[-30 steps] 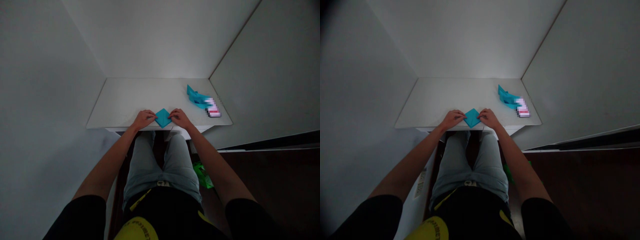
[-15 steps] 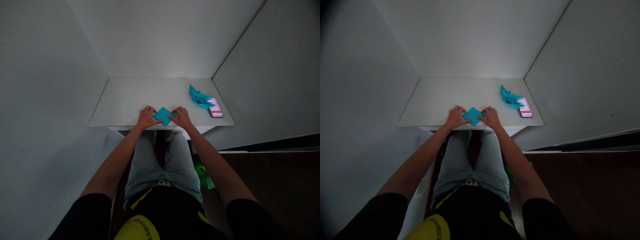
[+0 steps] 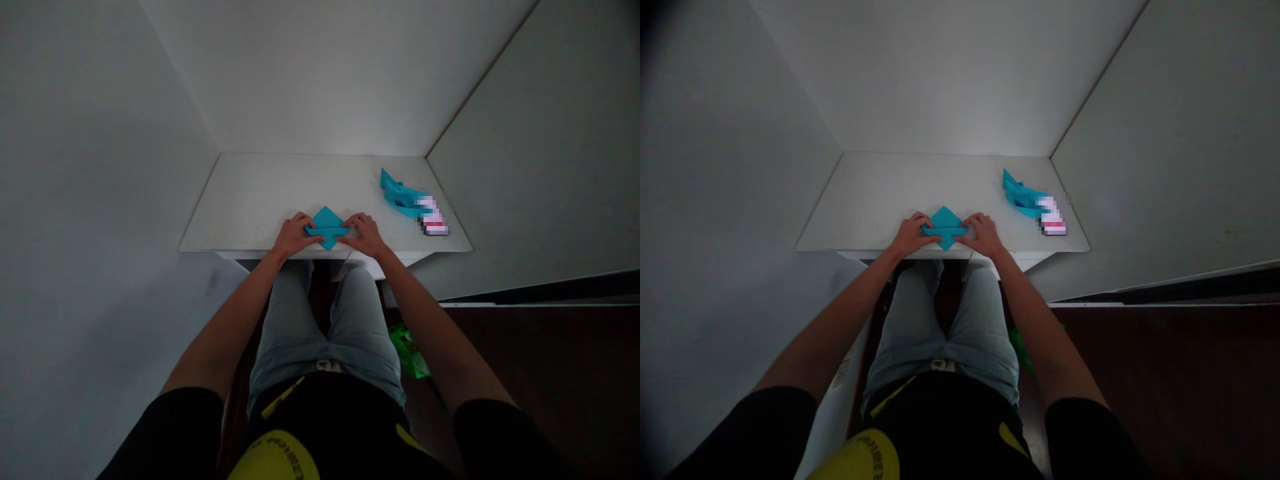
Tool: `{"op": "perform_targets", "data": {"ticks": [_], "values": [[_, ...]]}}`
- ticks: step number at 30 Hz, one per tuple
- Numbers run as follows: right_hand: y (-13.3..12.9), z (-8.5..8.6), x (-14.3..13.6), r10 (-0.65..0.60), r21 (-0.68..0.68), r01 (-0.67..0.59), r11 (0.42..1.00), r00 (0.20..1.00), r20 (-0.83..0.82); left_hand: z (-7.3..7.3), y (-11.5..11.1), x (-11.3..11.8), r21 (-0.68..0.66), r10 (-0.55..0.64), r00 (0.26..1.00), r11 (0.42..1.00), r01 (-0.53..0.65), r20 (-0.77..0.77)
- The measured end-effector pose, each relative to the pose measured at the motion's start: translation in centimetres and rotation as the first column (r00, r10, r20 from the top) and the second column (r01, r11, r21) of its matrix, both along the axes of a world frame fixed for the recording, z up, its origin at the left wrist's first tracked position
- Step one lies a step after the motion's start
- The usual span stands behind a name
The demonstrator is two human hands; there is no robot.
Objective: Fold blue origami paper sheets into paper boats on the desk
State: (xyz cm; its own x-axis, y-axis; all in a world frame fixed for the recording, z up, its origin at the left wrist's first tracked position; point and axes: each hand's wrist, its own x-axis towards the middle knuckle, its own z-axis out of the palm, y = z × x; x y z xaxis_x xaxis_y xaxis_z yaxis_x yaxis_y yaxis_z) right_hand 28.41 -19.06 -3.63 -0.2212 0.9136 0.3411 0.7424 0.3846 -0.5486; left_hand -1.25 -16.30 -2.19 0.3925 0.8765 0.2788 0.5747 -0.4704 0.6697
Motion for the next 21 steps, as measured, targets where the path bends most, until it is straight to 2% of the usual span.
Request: {"op": "perform_targets", "data": {"ticks": [4, 7, 10, 13, 16, 21], "values": [[0.2, 0.1, 0.1, 0.058, -0.080, -0.074, 0.994, 0.980, -0.191, -0.7, 0.5, -0.3, -0.130, 0.047, 0.979, 0.991, -0.022, 0.200], [0.5, -0.1, 0.0, 0.064, -0.162, -0.144, 0.976, 0.905, -0.421, -1.2, 0.9, 0.0, -0.203, 0.077, 0.941, 0.979, -0.009, 0.330], [0.7, -0.2, -0.1, 0.034, -0.176, -0.159, 0.971, 0.827, -0.561, -1.7, 1.2, 1.1, -0.252, 0.092, 0.874, 0.967, 0.035, 0.476], [0.8, -0.2, -0.2, 0.006, -0.187, -0.138, 0.973, 0.821, -0.571, -1.9, 1.5, 2.0, -0.288, 0.126, 0.839, 0.957, 0.038, 0.529], [0.7, -0.1, 0.0, -0.015, -0.191, -0.106, 0.976, 0.841, -0.541, -1.7, 1.5, 2.1, -0.285, 0.121, 0.846, 0.958, 0.038, 0.519], [0.3, 0.0, 0.2, 0.041, -0.150, -0.153, 0.977, 0.822, -0.568, -1.2, 1.2, 1.1, -0.132, -0.059, 0.883, 0.982, 0.135, 0.465]]}}
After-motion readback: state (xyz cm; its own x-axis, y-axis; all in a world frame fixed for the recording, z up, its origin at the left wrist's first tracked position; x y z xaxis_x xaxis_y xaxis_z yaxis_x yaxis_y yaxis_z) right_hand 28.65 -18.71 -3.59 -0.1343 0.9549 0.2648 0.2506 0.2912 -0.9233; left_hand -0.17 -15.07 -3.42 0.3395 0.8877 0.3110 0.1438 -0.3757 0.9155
